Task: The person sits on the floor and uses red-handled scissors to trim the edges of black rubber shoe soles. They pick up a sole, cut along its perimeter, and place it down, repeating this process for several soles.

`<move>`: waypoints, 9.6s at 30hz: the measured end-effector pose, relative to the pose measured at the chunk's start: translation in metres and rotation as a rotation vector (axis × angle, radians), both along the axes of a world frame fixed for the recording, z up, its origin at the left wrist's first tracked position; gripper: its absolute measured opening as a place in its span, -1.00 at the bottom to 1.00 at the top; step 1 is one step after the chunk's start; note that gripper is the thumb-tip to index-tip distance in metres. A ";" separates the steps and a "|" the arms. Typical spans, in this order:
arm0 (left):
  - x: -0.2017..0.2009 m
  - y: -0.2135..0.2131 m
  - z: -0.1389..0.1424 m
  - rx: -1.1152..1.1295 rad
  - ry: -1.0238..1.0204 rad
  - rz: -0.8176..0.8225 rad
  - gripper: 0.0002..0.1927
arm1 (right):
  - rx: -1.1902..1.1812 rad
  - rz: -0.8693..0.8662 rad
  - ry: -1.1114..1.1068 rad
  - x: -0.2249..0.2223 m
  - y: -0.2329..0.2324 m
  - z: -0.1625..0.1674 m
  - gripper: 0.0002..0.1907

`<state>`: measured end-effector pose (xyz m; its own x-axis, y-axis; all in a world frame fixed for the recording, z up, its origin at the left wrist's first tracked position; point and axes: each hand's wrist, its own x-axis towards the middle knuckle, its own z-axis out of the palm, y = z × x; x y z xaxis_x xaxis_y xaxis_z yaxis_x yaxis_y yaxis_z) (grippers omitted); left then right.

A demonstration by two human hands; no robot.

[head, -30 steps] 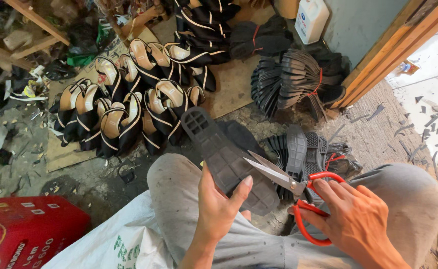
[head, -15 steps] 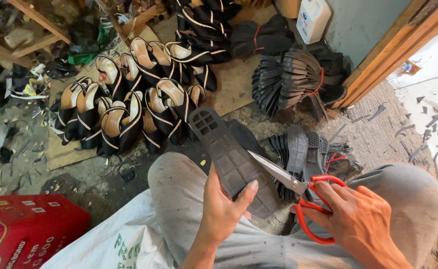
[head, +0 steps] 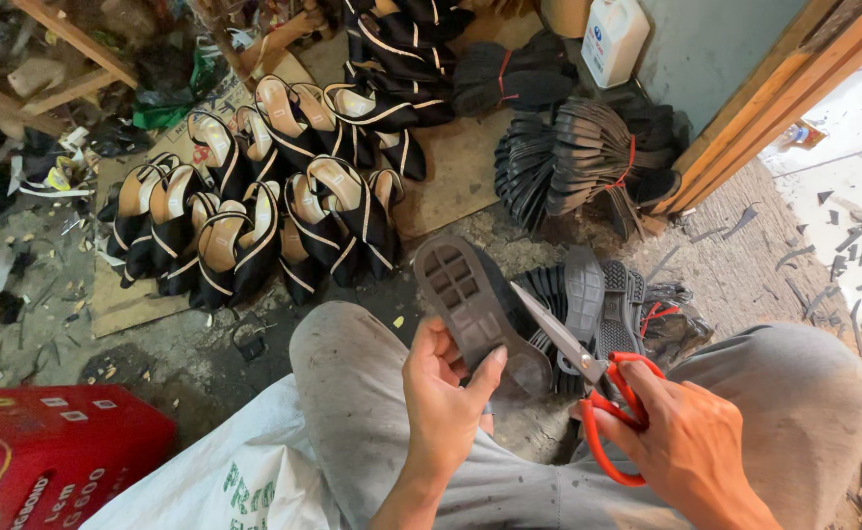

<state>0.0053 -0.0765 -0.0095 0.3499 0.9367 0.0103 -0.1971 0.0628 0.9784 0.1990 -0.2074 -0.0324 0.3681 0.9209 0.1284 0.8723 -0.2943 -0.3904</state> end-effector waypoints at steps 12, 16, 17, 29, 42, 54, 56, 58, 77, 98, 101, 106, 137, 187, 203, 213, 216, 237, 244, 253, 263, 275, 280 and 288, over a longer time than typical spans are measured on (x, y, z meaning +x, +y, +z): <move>0.000 0.000 -0.006 -0.035 0.020 0.001 -0.74 | -0.114 -0.031 0.051 -0.004 -0.002 -0.005 -0.36; -0.002 0.001 0.001 -0.080 0.154 0.101 -0.75 | 0.123 0.054 -0.036 -0.009 -0.004 0.000 -0.30; -0.003 0.001 0.004 -0.043 0.135 0.111 -0.76 | 0.074 0.048 -0.050 -0.009 -0.004 0.001 -0.29; -0.002 -0.004 0.018 -0.048 0.180 0.127 -0.79 | -0.024 0.018 -0.085 -0.011 -0.001 0.000 -0.33; 0.005 -0.018 0.002 -0.070 0.008 0.035 -0.79 | 0.020 0.007 -0.084 -0.014 0.008 0.007 -0.39; 0.005 -0.007 0.001 -0.134 0.020 -0.036 -0.68 | 0.084 0.009 -0.096 -0.008 0.007 -0.004 -0.47; 0.004 0.001 0.000 -0.064 0.049 -0.065 -0.68 | 0.141 -0.011 -0.093 -0.004 0.009 -0.011 -0.45; -0.001 0.012 0.001 -0.091 0.028 0.058 -0.68 | 0.087 -0.079 -0.036 0.001 0.010 -0.017 -0.48; -0.113 0.110 -0.094 -0.301 -0.178 0.282 -0.40 | 0.052 -0.310 0.379 0.017 0.015 -0.019 -0.63; 0.105 0.118 -0.074 -0.115 0.508 0.242 -0.18 | 0.346 -0.277 1.404 0.008 0.018 -0.073 -0.76; 0.127 0.135 -0.100 -0.323 1.113 0.312 0.09 | 0.291 -0.307 1.325 0.006 0.020 -0.076 -0.77; 0.116 0.134 -0.136 -0.226 1.264 0.445 0.19 | 0.300 -0.478 1.360 0.011 0.013 -0.087 -0.76; -0.018 -0.020 0.004 -0.111 -0.059 -0.139 -0.70 | 0.070 0.002 -0.091 -0.011 -0.003 0.019 -0.36; -0.037 0.024 0.045 -0.051 0.281 -0.400 -0.59 | -0.063 0.139 -0.230 0.057 -0.012 0.024 -0.45; -0.017 0.005 0.012 -0.306 -0.208 -0.044 -0.05 | -0.127 -0.039 0.124 0.011 -0.014 -0.006 -0.39; -0.010 -0.013 0.016 -0.311 0.032 0.092 -0.37 | 0.088 0.058 -0.186 -0.011 -0.012 0.010 -0.34; -0.009 -0.017 0.011 -0.269 -0.042 0.038 -0.39 | 0.148 0.128 -0.148 -0.009 -0.008 0.012 -0.39; -0.023 -0.013 0.011 -0.173 0.002 -0.096 -0.41 | 0.034 0.146 -0.160 0.004 -0.007 0.017 -0.38; -0.006 -0.030 0.023 -0.055 -0.063 -0.217 -0.53 | -0.051 0.054 0.666 0.006 -0.010 -0.013 -0.50; -0.012 0.007 -0.010 -0.432 -0.436 0.044 -0.67 | -0.179 0.036 1.319 0.003 -0.003 -0.017 -0.69; -0.014 0.010 -0.023 -0.269 -0.229 0.054 -0.81 | -0.207 -0.050 0.365 0.000 0.004 -0.009 -0.55; -0.009 -0.015 0.007 -0.054 -0.026 -0.023 -0.80 | 0.117 0.070 -0.115 -0.014 0.012 0.026 -0.31; -0.005 -0.020 0.006 -0.050 0.018 0.005 -0.81 | 0.041 0.039 -0.085 -0.018 0.008 0.021 -0.31; -0.028 -0.007 0.017 -0.092 0.058 -0.173 -0.74 | 0.171 0.166 -0.181 0.011 0.004 0.020 -0.32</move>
